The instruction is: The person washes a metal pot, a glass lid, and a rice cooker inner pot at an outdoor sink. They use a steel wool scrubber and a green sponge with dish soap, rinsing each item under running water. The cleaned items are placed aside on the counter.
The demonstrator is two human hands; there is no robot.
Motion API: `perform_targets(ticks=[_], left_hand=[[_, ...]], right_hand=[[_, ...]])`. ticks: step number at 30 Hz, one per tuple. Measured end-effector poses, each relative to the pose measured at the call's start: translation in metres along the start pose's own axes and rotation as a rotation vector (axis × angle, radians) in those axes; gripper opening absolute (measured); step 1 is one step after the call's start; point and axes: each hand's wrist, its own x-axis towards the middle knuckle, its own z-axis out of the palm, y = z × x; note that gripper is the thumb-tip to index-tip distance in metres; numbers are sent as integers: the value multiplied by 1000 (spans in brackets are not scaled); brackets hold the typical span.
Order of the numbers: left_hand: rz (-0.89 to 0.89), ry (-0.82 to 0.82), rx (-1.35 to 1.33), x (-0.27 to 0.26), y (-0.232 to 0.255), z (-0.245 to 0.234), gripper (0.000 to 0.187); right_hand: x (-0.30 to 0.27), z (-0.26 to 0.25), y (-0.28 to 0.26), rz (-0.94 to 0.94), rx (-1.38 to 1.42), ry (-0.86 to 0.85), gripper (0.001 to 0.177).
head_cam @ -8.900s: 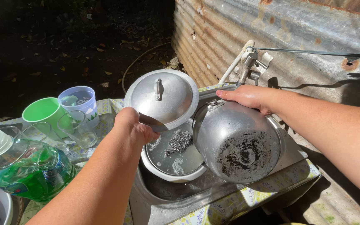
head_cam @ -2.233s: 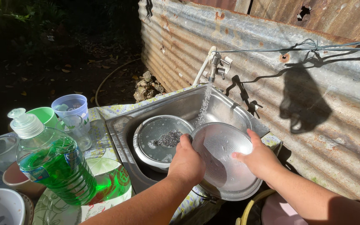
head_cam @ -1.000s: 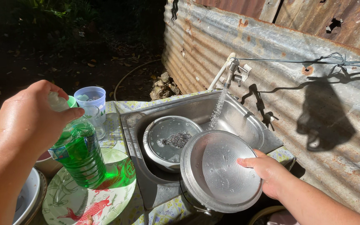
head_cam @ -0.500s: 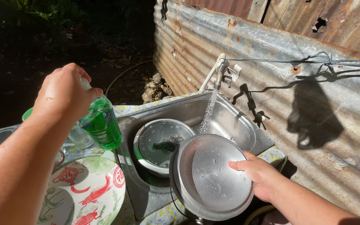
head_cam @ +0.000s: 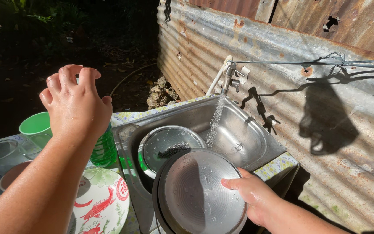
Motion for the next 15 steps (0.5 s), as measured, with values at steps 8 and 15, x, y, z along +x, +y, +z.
perform_targets(ticks=[8, 15], left_hand=[[99, -493, -281, -95, 76, -17, 41], [-200, -478, -423, -139, 62, -30, 48]], right_hand=[[-8, 27, -2, 50, -10, 16, 39], [-12, 42, 6, 9, 19, -42, 41]])
